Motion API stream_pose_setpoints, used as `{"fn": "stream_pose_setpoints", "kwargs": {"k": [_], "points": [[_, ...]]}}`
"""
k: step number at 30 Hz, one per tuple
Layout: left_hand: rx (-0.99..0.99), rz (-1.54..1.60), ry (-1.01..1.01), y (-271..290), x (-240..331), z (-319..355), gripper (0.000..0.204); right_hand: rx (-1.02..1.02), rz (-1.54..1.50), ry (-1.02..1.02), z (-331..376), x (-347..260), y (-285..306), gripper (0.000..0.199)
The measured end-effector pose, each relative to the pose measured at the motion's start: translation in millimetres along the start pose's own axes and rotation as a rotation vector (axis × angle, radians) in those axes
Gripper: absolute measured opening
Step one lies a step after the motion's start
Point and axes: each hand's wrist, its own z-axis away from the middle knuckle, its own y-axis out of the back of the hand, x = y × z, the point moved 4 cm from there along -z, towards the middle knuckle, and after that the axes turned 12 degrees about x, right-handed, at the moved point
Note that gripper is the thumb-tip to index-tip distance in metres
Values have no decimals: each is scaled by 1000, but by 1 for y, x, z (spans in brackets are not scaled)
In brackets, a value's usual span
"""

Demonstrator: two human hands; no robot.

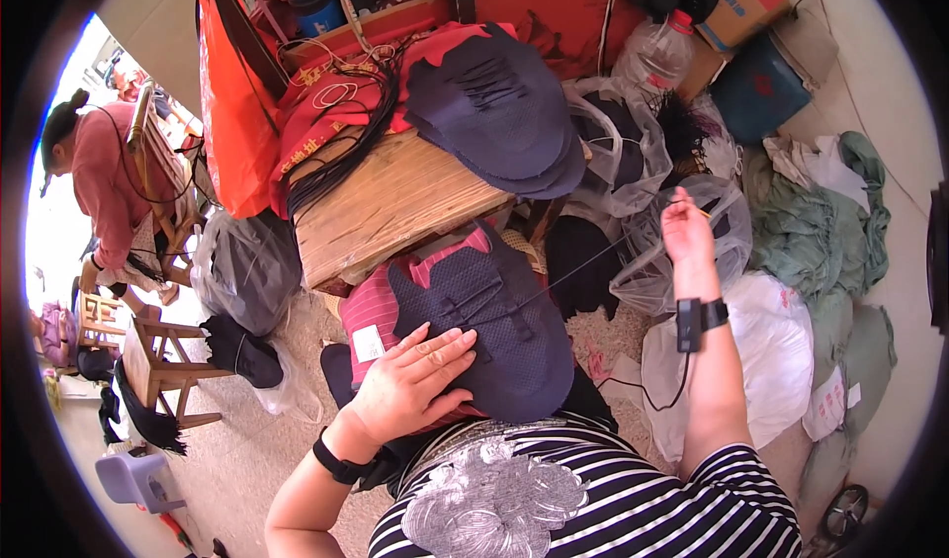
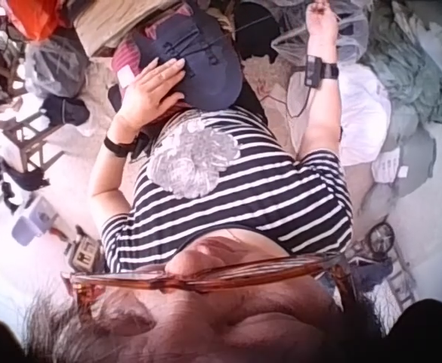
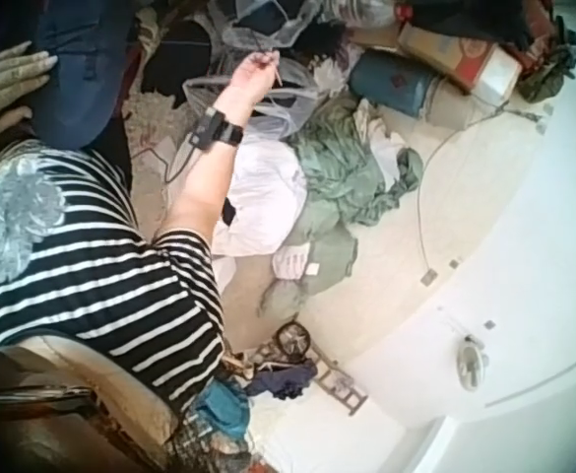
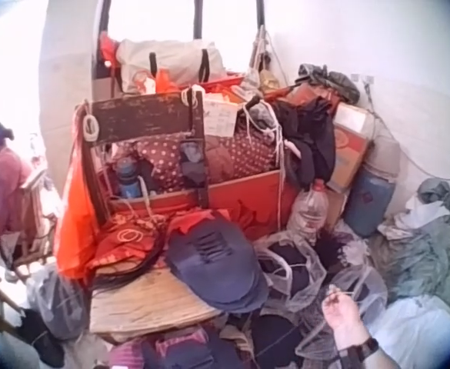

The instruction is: The recorder uses a needle to hand-stitch components onto a shoe upper.

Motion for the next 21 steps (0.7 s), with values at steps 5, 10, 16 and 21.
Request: {"fn": "stream_pose_setpoints", "kwargs": {"k": [5,10,16,21], "points": [[-17,-54,17,-5,3,-11,52,-4,102,31,-18,-23,7,25],[29,-43,5,-6,4,-14,51,-340,647,214,81,12,-43,25],[20,-32,28,-9,10,0,54,-1405,1288,839,217,57,-70,19],[27,-84,48,-13,12,3,58,-1639,1401,1125,243,63,-81,20]]}}
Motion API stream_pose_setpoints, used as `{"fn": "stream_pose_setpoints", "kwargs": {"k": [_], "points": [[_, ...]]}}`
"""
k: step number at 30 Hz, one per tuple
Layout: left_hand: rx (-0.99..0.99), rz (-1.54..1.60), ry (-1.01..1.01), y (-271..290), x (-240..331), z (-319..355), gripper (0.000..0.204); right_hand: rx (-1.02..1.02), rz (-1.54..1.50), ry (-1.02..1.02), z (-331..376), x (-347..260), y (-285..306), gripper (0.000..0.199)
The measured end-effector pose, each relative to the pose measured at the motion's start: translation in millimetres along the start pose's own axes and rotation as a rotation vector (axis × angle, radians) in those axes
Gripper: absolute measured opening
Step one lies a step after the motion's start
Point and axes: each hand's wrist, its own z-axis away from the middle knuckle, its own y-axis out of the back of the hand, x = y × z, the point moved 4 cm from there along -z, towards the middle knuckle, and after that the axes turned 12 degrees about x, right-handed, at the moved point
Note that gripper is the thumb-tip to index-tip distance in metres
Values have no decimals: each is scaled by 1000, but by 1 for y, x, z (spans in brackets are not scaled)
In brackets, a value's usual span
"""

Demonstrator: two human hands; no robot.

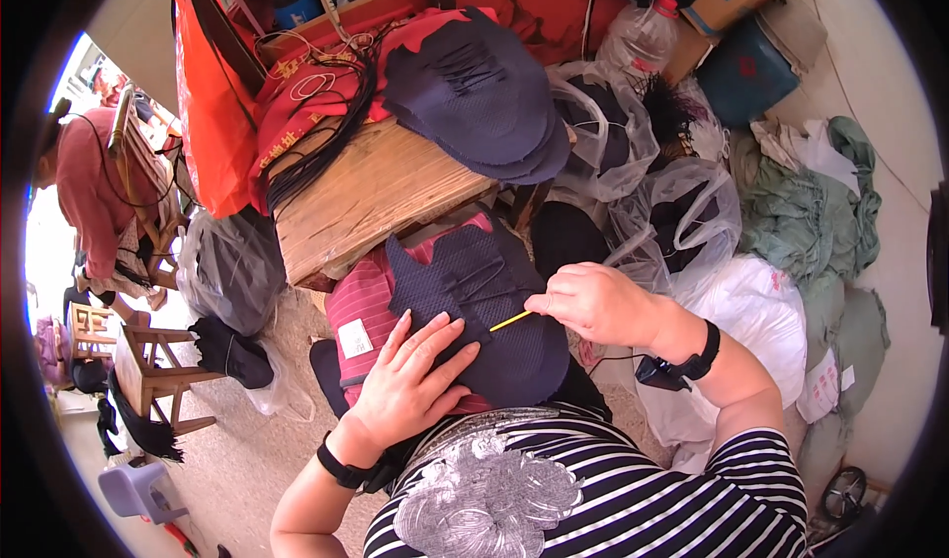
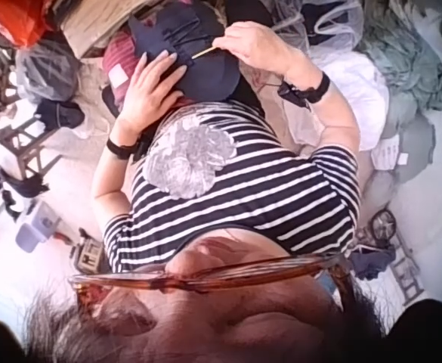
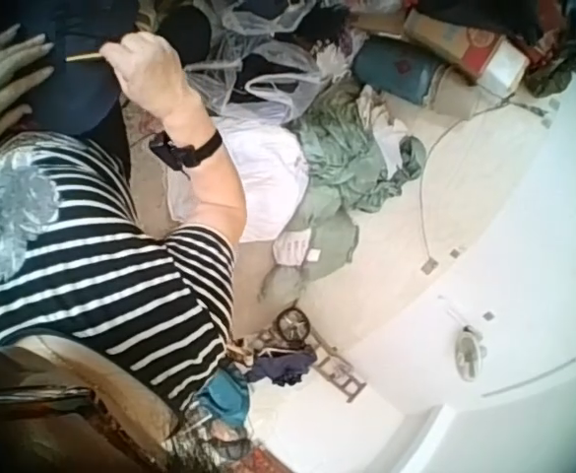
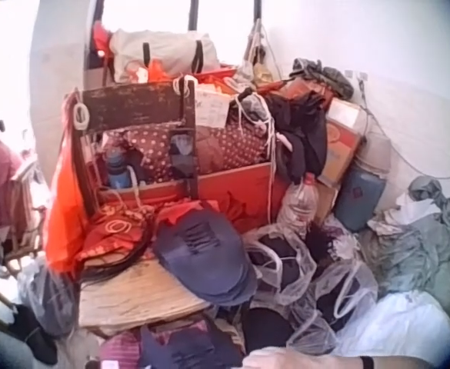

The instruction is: The recorder uses a needle to hand-stitch components onto a shoe upper.

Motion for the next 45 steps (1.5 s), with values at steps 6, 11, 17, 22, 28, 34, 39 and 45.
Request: {"fn": "stream_pose_setpoints", "kwargs": {"k": [6,11,17,22,28,34,39,45], "points": [[6,13,14,-1,-2,0,58,-43,96,72,-14,-3,-12,9],[-3,27,-6,-2,-6,4,58,-93,-61,105,-22,-25,-47,9],[240,90,133,6,-10,-1,40,-182,6,-183,-30,-19,-47,25],[154,-208,25,-18,-13,-19,28,-305,-95,-166,-42,-8,-45,30],[166,-77,-209,-20,-17,-17,18,-510,-95,-164,-60,0,-46,37],[131,-13,-280,-10,-19,4,22,-565,-139,-147,-64,-6,-55,44],[122,8,-294,1,-16,8,28,-549,-127,-140,-65,-14,-60,43],[47,29,-271,17,-16,26,26,-556,-96,-195,-60,-4,-53,44]]}}
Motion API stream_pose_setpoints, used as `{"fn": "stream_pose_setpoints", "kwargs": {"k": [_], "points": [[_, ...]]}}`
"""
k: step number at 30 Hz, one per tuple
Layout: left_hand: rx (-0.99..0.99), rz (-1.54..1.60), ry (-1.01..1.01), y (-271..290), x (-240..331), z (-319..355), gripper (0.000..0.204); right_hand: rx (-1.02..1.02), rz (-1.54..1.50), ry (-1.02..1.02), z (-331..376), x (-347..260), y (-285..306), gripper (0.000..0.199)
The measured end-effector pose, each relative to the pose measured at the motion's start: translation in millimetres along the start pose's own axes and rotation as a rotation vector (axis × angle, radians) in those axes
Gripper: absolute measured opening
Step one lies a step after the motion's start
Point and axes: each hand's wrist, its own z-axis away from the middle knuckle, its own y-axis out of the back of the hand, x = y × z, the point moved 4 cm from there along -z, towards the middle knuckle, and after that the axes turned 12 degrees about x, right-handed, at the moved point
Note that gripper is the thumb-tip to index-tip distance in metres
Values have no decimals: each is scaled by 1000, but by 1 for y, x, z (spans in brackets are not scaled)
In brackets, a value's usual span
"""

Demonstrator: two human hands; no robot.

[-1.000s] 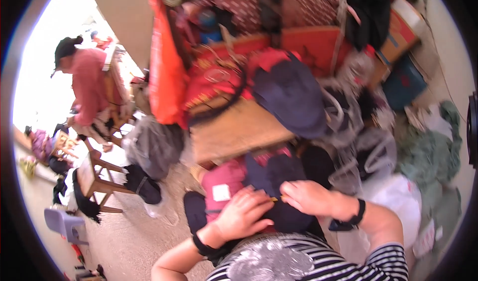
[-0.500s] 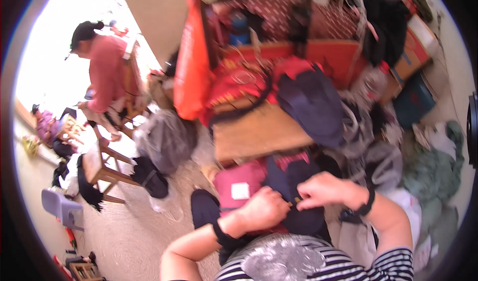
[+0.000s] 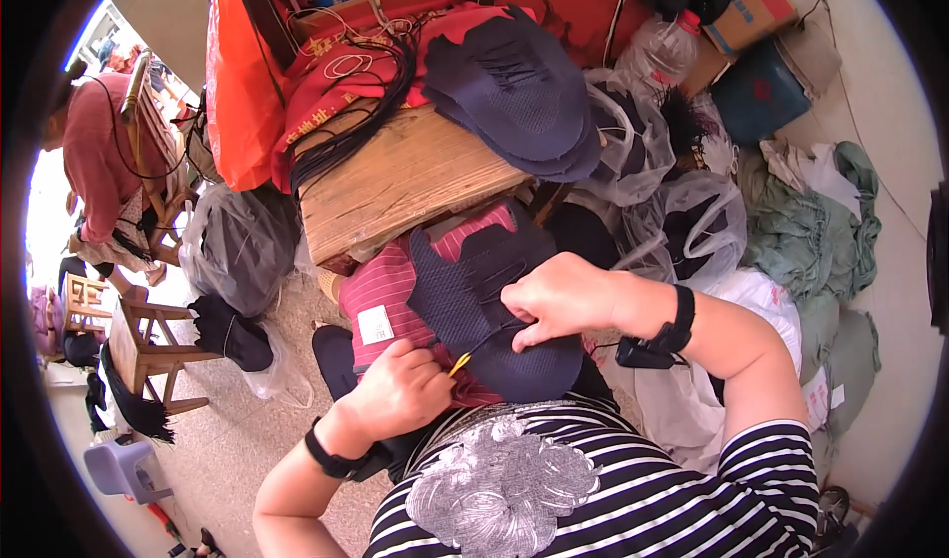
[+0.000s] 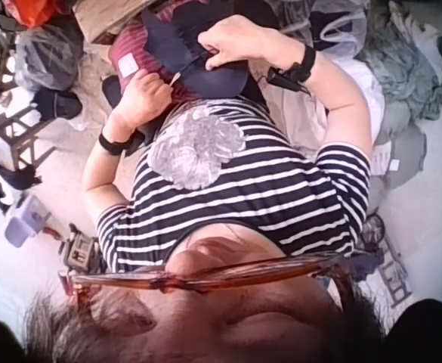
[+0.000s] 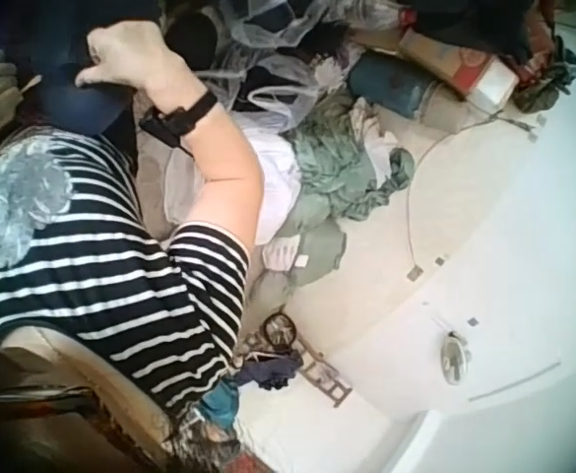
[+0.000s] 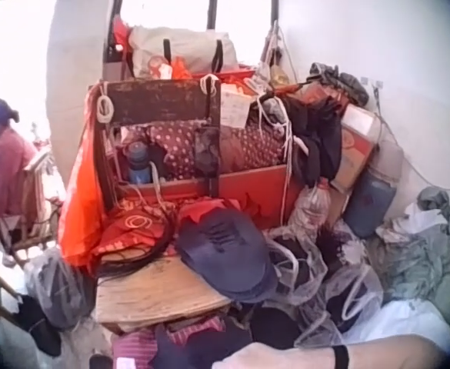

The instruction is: The recorder uses a needle to hand-stitch components onto a shoe upper.

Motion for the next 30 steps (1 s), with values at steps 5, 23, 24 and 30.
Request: {"fn": "stream_pose_setpoints", "kwargs": {"k": [5,23,24,30], "points": [[-65,-49,315,10,8,2,25,49,25,96,-5,-7,-3,51],[36,197,947,63,-29,70,18,556,-91,-17,42,-2,-20,60],[64,219,1078,67,-32,83,16,563,-92,-24,45,-1,-25,60],[268,337,1253,63,-39,121,26,539,-913,-506,57,32,-51,62]]}}
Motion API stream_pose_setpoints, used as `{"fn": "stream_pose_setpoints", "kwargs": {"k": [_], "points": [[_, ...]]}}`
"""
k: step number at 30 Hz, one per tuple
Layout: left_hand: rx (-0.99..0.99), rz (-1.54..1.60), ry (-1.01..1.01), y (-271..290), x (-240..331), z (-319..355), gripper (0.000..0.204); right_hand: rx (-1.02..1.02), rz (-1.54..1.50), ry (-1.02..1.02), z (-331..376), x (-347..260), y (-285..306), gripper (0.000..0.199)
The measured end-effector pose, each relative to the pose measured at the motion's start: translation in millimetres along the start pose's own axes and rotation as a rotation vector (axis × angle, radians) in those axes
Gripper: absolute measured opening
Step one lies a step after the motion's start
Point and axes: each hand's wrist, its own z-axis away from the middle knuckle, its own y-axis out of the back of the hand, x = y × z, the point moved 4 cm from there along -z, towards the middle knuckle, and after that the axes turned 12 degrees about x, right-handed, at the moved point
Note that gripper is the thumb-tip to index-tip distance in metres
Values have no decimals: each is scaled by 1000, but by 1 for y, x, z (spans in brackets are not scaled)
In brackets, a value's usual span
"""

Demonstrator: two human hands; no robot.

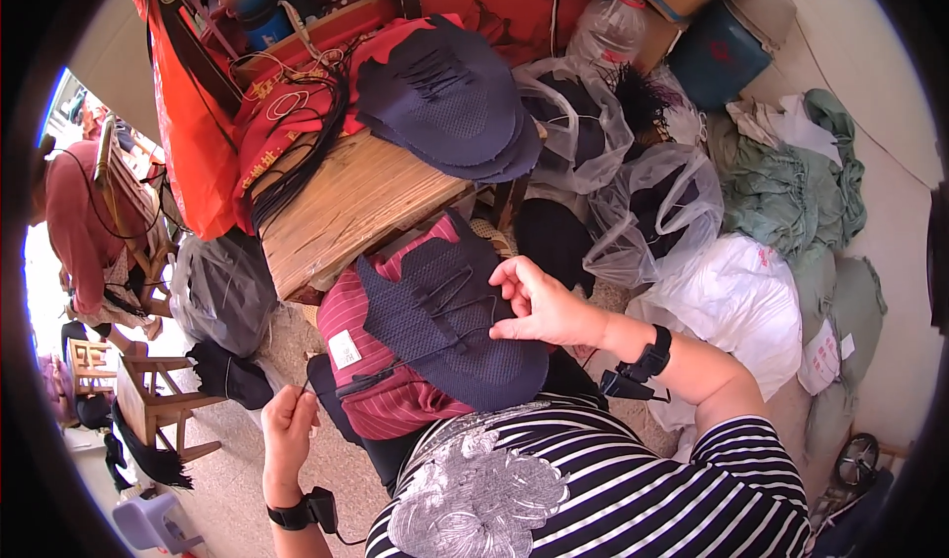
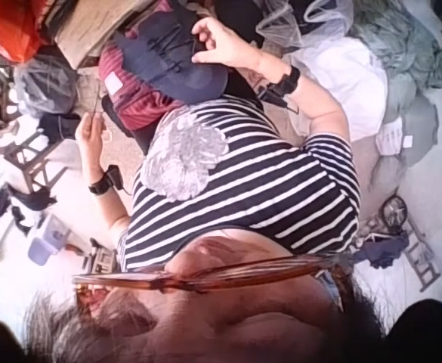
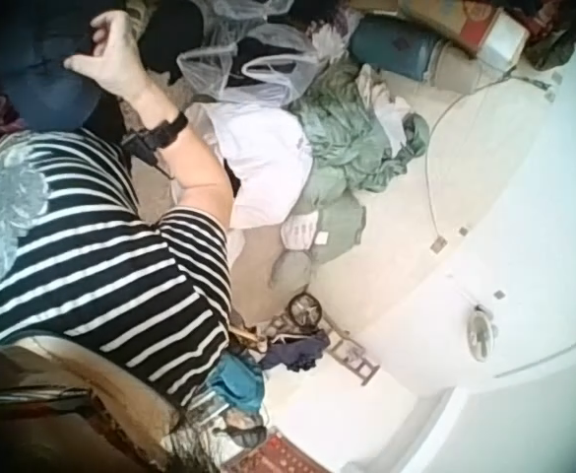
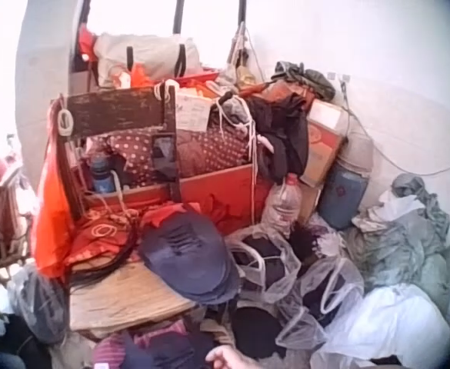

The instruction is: The recorder uses a needle to hand-stitch components onto a shoe upper.

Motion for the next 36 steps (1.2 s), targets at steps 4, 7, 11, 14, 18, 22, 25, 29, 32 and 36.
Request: {"fn": "stream_pose_setpoints", "kwargs": {"k": [4,7,11,14,18,22,25,29,32,36], "points": [[128,-9,-70,12,-13,-11,29,-54,46,108,0,-7,2,61],[304,-101,-148,27,-21,-17,31,-45,114,216,4,-19,-1,59],[407,10,-81,39,-38,-24,31,-62,205,353,7,-31,-8,63],[410,65,8,37,-52,-25,31,-38,402,762,15,-43,-14,71],[423,36,-36,32,-63,-21,31,-20,616,849,22,-39,-13,69],[502,38,-28,38,-70,-27,31,38,663,914,25,-38,-14,63],[603,-37,-112,39,-70,-33,27,84,683,960,24,-42,-16,62],[476,50,-43,17,-68,-42,32,119,716,960,18,-48,-16,55],[463,23,-37,-5,-47,-37,32,24,770,978,12,-49,-17,52],[584,-493,-667,-27,30,-16,9,-5,683,968,3,-49,-18,50]]}}
